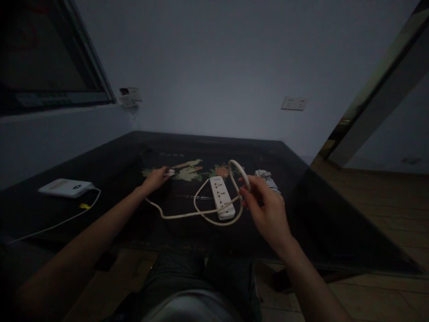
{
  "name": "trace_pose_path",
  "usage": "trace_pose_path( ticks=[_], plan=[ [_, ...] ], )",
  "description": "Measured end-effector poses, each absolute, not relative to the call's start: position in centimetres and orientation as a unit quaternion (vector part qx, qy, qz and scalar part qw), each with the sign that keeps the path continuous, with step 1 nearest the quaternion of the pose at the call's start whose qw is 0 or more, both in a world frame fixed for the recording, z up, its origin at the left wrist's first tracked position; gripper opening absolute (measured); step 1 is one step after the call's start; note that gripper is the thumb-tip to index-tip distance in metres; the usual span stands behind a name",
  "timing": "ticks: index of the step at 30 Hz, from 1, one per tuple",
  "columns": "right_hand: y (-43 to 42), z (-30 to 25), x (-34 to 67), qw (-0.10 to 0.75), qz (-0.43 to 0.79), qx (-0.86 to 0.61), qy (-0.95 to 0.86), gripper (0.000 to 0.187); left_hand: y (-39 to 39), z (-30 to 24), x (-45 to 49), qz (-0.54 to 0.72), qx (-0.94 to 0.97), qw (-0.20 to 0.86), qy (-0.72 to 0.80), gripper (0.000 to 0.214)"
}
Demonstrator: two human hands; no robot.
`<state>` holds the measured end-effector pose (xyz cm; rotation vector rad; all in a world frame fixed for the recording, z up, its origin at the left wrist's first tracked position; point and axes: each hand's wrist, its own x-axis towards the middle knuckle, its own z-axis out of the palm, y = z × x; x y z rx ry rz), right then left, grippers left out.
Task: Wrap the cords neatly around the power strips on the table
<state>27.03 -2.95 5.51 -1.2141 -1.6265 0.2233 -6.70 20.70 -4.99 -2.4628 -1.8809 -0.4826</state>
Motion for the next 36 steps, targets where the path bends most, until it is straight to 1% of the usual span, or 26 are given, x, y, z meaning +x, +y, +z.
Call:
trace_pose_path(
  ticks=[2,4,6,7,8,9,10,11,12,13,15,17,20,23,25,28,30,33,36],
  plan=[
    [-3.1,6.0,26.9,0.522,0.093,-0.5,-0.685,0.008,20.0,-4.6,-6.2,-0.17,-0.792,0.01,-0.586,0.032],
    [-3.3,6.4,26.8,0.522,0.092,-0.499,-0.685,0.005,18.5,-3.8,-4.9,-0.193,-0.802,0.019,-0.564,0.035],
    [-3.4,6.8,26.6,0.531,0.092,-0.501,-0.677,0.007,15.9,-3.1,-2.7,-0.217,-0.819,0.012,-0.531,0.04],
    [-3.5,6.9,26.5,0.535,0.091,-0.503,-0.672,0.01,14.3,-2.8,-1.3,-0.228,-0.836,-0.008,-0.499,0.038],
    [-3.5,7.0,26.4,0.538,0.089,-0.504,-0.669,0.013,12.5,-2.6,0.3,-0.247,-0.864,-0.089,-0.43,0.034],
    [-3.4,7.1,26.2,0.537,0.086,-0.506,-0.669,0.015,10.7,-2.6,1.8,-0.236,-0.887,-0.176,-0.355,0.033],
    [-3.3,7.2,26.1,0.533,0.082,-0.508,-0.671,0.017,8.9,-2.6,3.3,-0.219,-0.897,-0.242,-0.298,0.034],
    [-3.3,7.3,26.1,0.527,0.08,-0.508,-0.677,0.019,7.4,-2.8,4.7,-0.2,-0.903,-0.278,-0.26,0.036],
    [-3.2,7.4,26.0,0.521,0.078,-0.507,-0.682,0.021,6.1,-3.0,5.8,-0.186,-0.907,-0.288,-0.244,0.04],
    [-3.2,7.5,26.1,0.518,0.076,-0.504,-0.687,0.022,5.2,-3.2,6.7,-0.178,-0.91,-0.286,-0.243,0.04],
    [-3.3,7.8,26.3,0.524,0.07,-0.493,-0.691,0.021,4.5,-3.4,7.6,-0.168,-0.914,-0.282,-0.239,0.03],
    [-3.7,8.1,26.7,0.545,0.067,-0.478,-0.686,0.016,5.0,-3.3,7.6,-0.192,-0.9,-0.3,-0.252,0.024],
    [-4.6,8.4,27.5,0.579,0.069,-0.456,-0.673,0.011,6.5,-2.4,6.7,-0.257,-0.85,-0.364,-0.283,0.024],
    [-5.3,8.3,28.4,0.58,0.055,-0.45,-0.677,0.006,7.8,-1.4,5.2,-0.312,-0.791,-0.435,-0.297,0.024],
    [-5.4,8.0,29.1,0.578,0.046,-0.45,-0.679,0.007,8.2,-0.5,4.0,-0.352,-0.749,-0.475,-0.299,0.024],
    [-5.0,7.6,30.3,0.575,0.042,-0.443,-0.686,0.011,8.2,1.4,1.5,-0.395,-0.72,-0.482,-0.306,0.027],
    [-4.6,7.5,30.9,0.55,0.07,-0.434,-0.71,0.016,7.8,3.1,-0.3,-0.406,-0.728,-0.464,-0.299,0.029],
    [-4.5,7.5,31.6,0.51,0.179,-0.431,-0.723,0.014,7.1,5.5,-2.6,-0.431,-0.749,-0.417,-0.284,0.028],
    [-4.9,7.6,31.7,0.498,0.307,-0.422,-0.693,0.013,6.5,7.0,-3.9,-0.444,-0.768,-0.364,-0.283,0.03]
  ],
)
